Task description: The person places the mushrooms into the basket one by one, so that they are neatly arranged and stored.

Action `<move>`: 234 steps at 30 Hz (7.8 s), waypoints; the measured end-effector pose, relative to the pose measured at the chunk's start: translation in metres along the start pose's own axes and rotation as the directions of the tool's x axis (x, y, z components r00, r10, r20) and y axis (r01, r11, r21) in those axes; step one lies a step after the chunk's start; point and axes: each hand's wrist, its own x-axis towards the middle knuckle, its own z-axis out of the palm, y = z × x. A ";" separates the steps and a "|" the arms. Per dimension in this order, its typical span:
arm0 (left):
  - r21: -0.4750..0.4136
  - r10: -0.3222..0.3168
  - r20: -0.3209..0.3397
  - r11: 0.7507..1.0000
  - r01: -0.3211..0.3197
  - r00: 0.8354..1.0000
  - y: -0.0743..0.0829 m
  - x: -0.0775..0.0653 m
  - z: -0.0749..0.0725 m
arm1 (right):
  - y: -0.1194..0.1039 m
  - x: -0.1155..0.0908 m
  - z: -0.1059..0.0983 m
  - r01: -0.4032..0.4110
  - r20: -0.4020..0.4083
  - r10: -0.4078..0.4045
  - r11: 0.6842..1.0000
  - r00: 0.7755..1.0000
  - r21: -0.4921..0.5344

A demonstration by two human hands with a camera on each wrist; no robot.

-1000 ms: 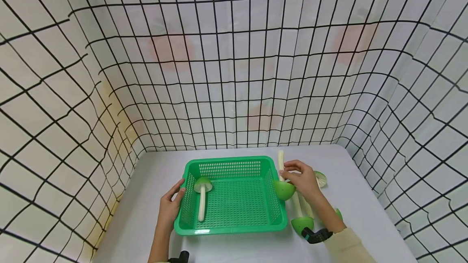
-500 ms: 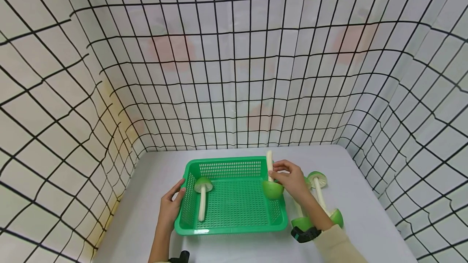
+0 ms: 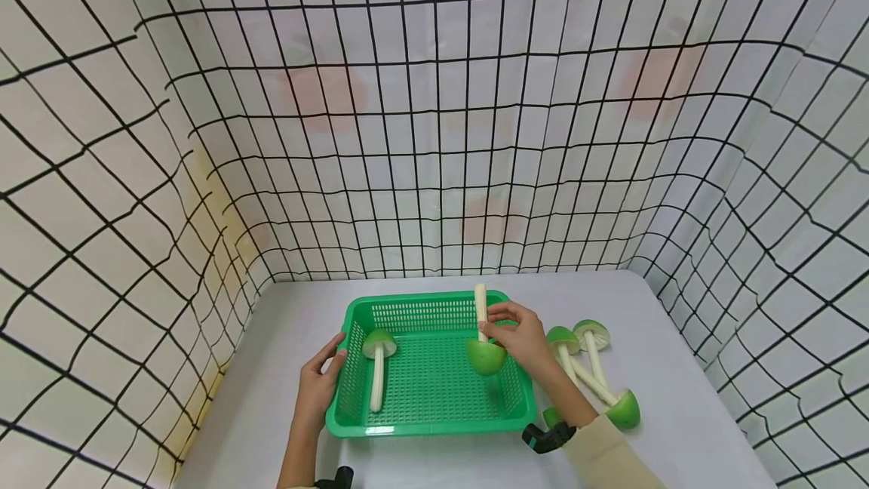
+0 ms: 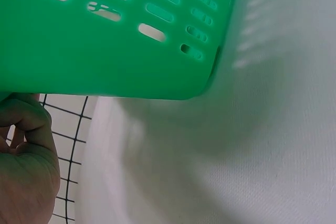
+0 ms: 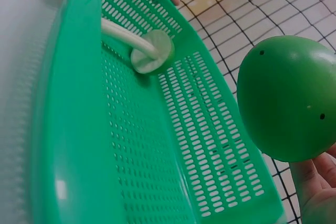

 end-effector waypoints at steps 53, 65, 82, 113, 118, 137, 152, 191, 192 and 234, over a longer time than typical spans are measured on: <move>-0.047 -0.008 0.002 0.999 0.008 1.000 -0.005 0.004 0.002 | 0.014 -0.001 0.121 -0.131 0.246 0.143 0.989 0.959 -0.065; -0.047 0.021 -0.011 0.999 -0.021 1.000 -0.001 0.000 0.002 | 0.020 0.003 0.136 -0.160 0.285 0.178 0.983 0.942 -0.087; -0.044 0.026 -0.019 0.999 -0.027 0.999 -0.002 0.002 0.003 | 0.016 0.000 0.153 -0.259 0.323 0.274 0.962 0.906 -0.090; -0.043 0.007 -0.036 0.999 -0.008 0.999 0.000 0.003 0.006 | 0.023 -0.001 0.157 -0.205 0.357 0.262 0.961 0.897 -0.188; -0.046 0.001 -0.039 0.999 -0.003 0.999 -0.001 0.003 0.006 | 0.023 -0.002 0.154 -0.160 0.372 0.226 0.967 0.900 -0.200; -0.042 -0.018 -0.022 0.999 0.017 1.000 -0.003 0.002 0.002 | 0.024 -0.005 0.118 -0.102 0.379 0.132 0.990 0.916 -0.099; -0.060 -0.002 -0.034 0.998 0.000 0.999 0.004 -0.001 0.004 | 0.028 -0.006 0.076 -0.004 0.332 0.053 0.989 0.942 -0.146; 0.064 0.034 -0.043 0.997 -0.031 0.998 0.005 0.001 0.008 | 0.004 -0.014 -0.074 0.065 0.072 -0.047 0.960 0.996 -0.274; 0.062 0.034 -0.042 0.998 -0.031 0.999 0.005 0.002 0.008 | 0.004 -0.015 -0.078 0.060 0.065 -0.044 0.962 0.997 -0.268; 0.060 0.046 -0.051 0.997 -0.043 0.998 0.006 -0.002 0.009 | 0.096 -0.045 -0.175 -0.136 -0.138 0.075 0.844 0.988 -0.518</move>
